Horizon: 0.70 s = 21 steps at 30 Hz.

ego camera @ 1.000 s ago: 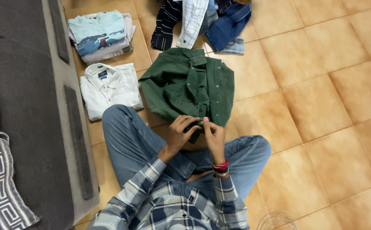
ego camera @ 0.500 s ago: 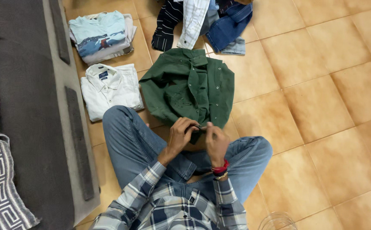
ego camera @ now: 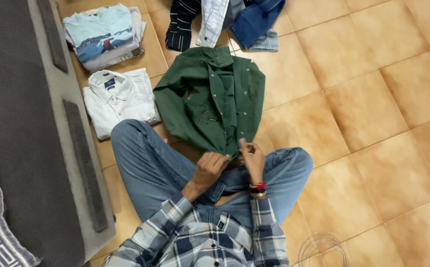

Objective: The person folds a light blue t-shirt and a green shirt, then buttons and folds a white plaid shirt by hand while sitting on the floor.

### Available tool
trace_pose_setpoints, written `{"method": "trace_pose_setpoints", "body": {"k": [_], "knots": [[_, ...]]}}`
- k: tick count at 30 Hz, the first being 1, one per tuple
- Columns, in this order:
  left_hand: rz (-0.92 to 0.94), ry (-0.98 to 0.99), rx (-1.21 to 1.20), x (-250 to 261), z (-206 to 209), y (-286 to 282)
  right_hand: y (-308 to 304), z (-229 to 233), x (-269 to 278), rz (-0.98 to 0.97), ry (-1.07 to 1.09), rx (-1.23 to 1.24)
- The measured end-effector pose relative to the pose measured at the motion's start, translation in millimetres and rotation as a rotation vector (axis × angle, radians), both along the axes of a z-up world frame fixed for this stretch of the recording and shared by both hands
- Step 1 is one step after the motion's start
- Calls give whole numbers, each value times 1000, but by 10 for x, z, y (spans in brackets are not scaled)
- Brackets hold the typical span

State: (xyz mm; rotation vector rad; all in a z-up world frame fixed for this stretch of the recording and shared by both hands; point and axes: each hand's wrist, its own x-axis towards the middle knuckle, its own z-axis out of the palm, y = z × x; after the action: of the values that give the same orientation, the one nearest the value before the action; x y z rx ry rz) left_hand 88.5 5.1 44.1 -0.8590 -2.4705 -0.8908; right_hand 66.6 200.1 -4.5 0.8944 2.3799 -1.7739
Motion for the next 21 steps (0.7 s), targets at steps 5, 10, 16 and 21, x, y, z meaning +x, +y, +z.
{"method": "trace_pose_setpoints", "body": {"k": [5,10,16,21], "knots": [[-43,-444,-66,-11,-371,-69,50,-701,51,167,213,260],[334,-660,111,-260,-331,-78,224,-523,107,363,313,366],[418,-408,85,-550,-500,232,254,-70,21,1007,399,520],[366,-438,278,-646,-757,195,364,-50,-75,1118,233,567]]}}
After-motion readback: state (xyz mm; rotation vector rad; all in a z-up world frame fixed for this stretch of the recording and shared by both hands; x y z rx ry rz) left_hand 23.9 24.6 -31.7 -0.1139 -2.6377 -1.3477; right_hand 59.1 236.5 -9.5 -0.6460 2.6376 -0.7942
